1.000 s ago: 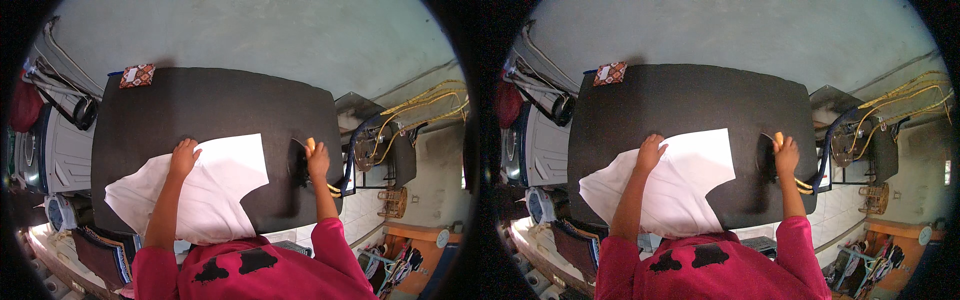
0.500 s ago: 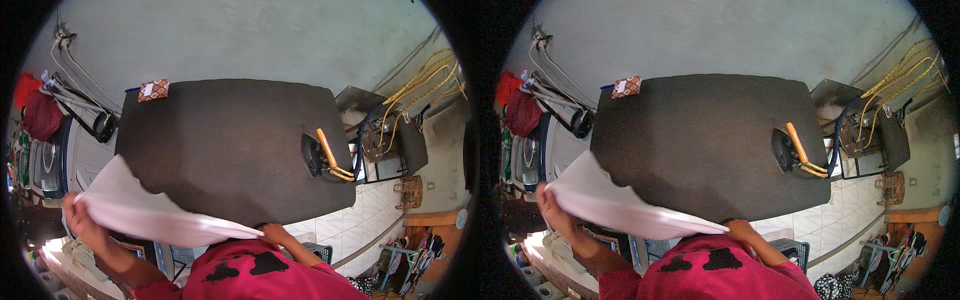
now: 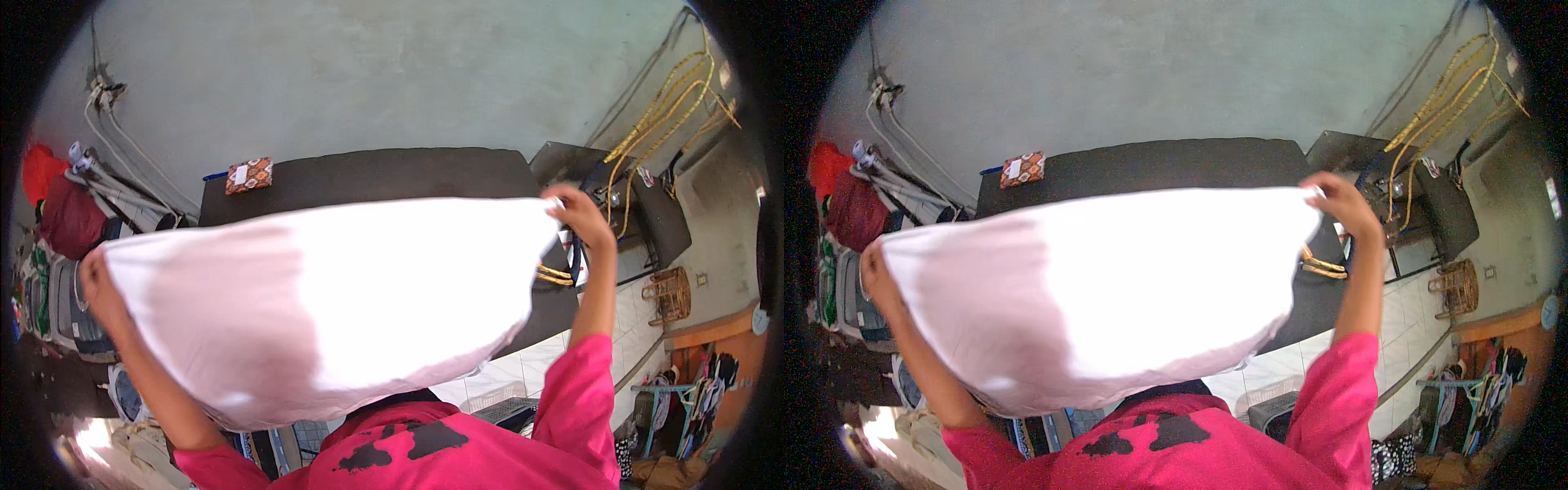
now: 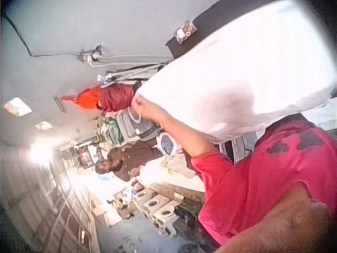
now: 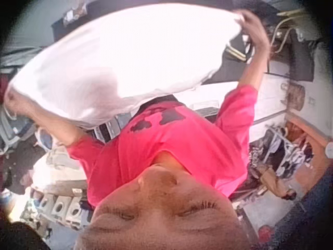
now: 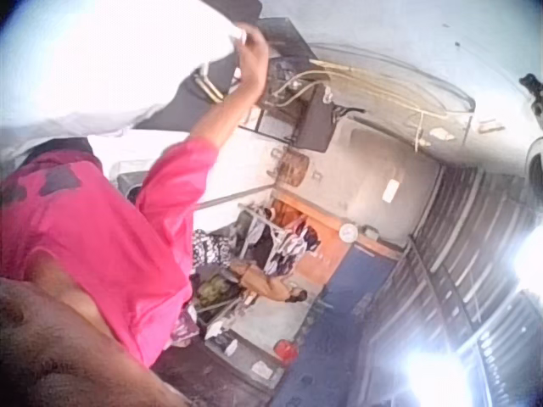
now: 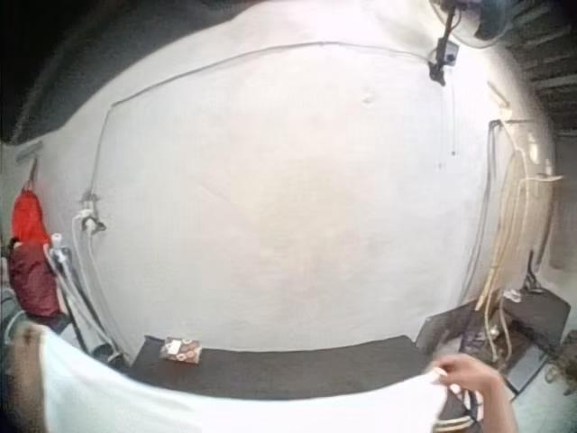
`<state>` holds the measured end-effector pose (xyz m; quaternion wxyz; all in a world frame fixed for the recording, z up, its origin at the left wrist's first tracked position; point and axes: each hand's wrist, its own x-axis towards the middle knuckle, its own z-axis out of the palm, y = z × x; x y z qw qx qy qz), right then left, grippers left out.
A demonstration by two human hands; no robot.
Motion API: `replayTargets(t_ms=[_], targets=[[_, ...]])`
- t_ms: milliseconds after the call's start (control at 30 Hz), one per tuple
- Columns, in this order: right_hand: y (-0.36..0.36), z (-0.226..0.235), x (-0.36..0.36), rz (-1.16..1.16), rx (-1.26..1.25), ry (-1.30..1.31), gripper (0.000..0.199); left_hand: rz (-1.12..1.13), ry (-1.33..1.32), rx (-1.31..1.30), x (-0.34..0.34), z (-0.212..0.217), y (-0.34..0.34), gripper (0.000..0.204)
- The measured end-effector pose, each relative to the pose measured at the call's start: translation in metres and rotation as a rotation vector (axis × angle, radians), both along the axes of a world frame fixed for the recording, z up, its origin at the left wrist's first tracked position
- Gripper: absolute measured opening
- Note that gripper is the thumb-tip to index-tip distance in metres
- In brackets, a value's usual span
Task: The person irons a maroon shirt and a white t-shirt on a flat ironing board. They smooth the fabric, use a steam iron to press the garments, fold the shirts, and place them on a stack of finished laundry.
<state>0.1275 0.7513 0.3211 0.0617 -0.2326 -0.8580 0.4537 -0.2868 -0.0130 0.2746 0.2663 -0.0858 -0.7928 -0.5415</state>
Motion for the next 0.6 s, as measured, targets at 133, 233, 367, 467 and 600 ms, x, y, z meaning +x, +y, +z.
replayTargets(t_ms=[133,233,367,467,600], targets=[[0.044,-0.100,-0.094,-0.347,-0.407,0.248,0.026,0.023,-0.069,-0.433,-0.053,-0.086,0.105,0.032],[-0.031,-0.153,-0.152,-0.383,0.512,0.315,0.031,-0.046,-0.279,-0.473,-0.055,-0.142,0.038,0.051],[-0.100,-0.168,-0.035,-0.237,0.302,0.224,0.023,0.069,-0.317,-0.608,0.039,-0.235,0.033,0.060],[-0.153,-0.198,0.058,-0.263,0.279,-0.101,0.022,0.101,-0.383,-0.717,0.147,-0.304,-0.073,0.061],[-0.202,-0.282,0.204,-0.340,0.167,-0.727,0.040,0.263,-0.579,-0.651,0.247,-0.345,-0.098,0.061]])
